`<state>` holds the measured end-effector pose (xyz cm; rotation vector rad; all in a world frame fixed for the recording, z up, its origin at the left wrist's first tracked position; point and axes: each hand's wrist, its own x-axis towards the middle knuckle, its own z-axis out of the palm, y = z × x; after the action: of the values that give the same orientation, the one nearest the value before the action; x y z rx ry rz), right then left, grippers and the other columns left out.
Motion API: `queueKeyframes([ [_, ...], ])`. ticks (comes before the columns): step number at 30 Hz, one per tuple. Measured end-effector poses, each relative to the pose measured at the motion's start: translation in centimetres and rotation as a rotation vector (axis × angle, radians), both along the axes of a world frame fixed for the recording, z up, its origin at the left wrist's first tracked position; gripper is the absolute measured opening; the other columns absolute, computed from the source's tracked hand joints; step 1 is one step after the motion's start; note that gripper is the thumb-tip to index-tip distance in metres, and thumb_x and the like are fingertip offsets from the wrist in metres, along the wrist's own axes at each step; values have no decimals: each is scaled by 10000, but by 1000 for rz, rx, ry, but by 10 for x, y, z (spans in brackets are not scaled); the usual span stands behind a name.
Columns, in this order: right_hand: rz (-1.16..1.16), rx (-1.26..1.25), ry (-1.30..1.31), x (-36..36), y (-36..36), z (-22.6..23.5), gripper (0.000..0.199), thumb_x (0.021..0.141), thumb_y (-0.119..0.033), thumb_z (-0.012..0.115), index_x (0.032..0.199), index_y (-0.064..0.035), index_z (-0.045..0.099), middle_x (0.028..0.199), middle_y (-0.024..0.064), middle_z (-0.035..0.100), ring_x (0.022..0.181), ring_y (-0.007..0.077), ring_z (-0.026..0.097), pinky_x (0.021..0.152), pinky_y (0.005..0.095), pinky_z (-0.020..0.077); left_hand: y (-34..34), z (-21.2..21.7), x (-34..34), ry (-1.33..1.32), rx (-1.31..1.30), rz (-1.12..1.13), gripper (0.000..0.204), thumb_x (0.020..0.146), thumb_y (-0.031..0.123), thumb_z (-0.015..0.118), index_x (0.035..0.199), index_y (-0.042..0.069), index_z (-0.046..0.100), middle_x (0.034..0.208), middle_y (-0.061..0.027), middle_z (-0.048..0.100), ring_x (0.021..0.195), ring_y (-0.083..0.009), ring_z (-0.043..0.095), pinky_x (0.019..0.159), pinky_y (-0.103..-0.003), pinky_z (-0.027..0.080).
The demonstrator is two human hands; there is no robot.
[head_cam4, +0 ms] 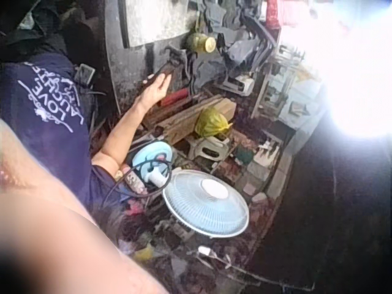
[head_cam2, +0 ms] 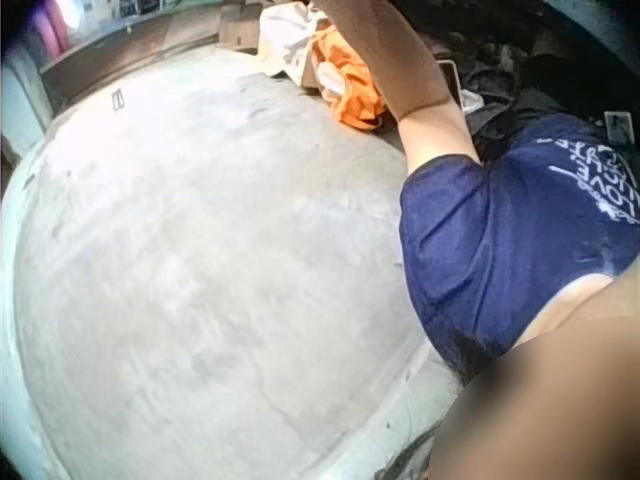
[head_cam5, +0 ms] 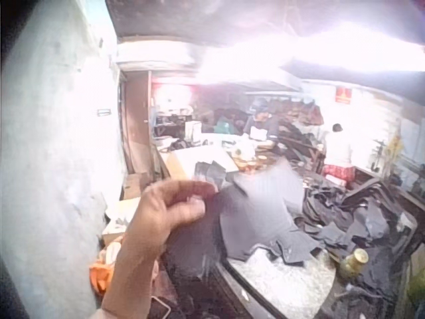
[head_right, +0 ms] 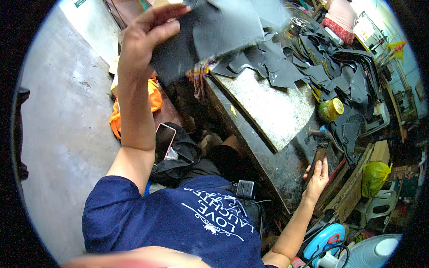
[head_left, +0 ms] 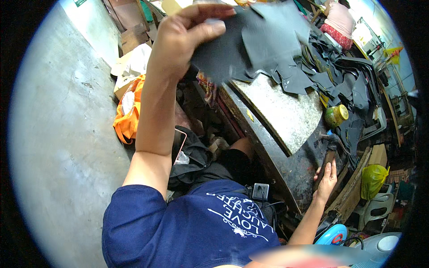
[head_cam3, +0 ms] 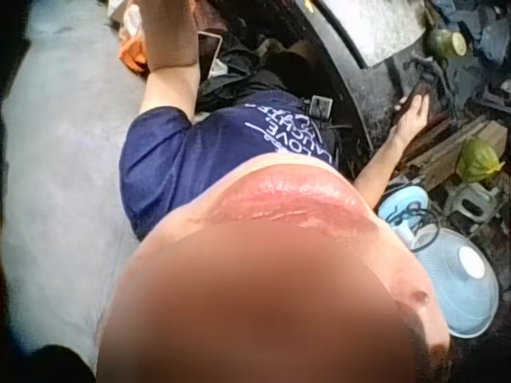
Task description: The person repeatedly picks up dark, irregularly shaped leather pieces from a cluttered workbench, aligns them on a wooden block, and strikes them with a small hammer to shape or flatten them. The person handles the pieces one at a time, placing finished pieces aside.
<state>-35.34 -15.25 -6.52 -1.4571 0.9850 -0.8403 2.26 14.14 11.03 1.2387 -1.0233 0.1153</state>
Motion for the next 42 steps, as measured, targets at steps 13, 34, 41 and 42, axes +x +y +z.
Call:
queueKeyframes([
  [13, -4, -3, 13, 2, 0, 1, 530, 1011, -283, 574, 1463, -49, 429, 704, 16, 569, 537, 62, 494, 469, 219, 418, -19, -120, 235, 19, 874, 743, 335, 772, 163, 716, 1092, 68, 734, 935, -99, 740, 870, -188, 702, 809, -331, 549],
  [34, -3, 8, 17, 3, 3, 5, 478, 1017, -226, 559, 1448, -48, 456, 770, 8, 600, 594, 61, 532, 481, 217, 442, -140, -109, 44, -702, 398, 696, 394, 825, 446, 714, 981, 84, 701, 949, -111, 664, 974, -312, 592, 861, -382, 499],
  [41, -31, 13, -11, 4, 4, 6, 494, 1008, -239, 579, 1446, -44, 458, 786, 22, 609, 609, 71, 535, 492, 226, 448, -185, -157, 21, -517, 791, 431, 261, 893, 324, 647, 921, 66, 683, 971, -145, 633, 954, -339, 628, 803, -446, 537],
  [42, -39, 26, -13, 4, 4, 6, 500, 1007, -243, 581, 1447, -42, 456, 789, 23, 609, 614, 72, 536, 494, 227, 449, -194, -161, 21, -537, 749, 438, 282, 879, 339, 661, 910, 61, 690, 978, -149, 633, 964, -340, 624, 806, -447, 538],
])
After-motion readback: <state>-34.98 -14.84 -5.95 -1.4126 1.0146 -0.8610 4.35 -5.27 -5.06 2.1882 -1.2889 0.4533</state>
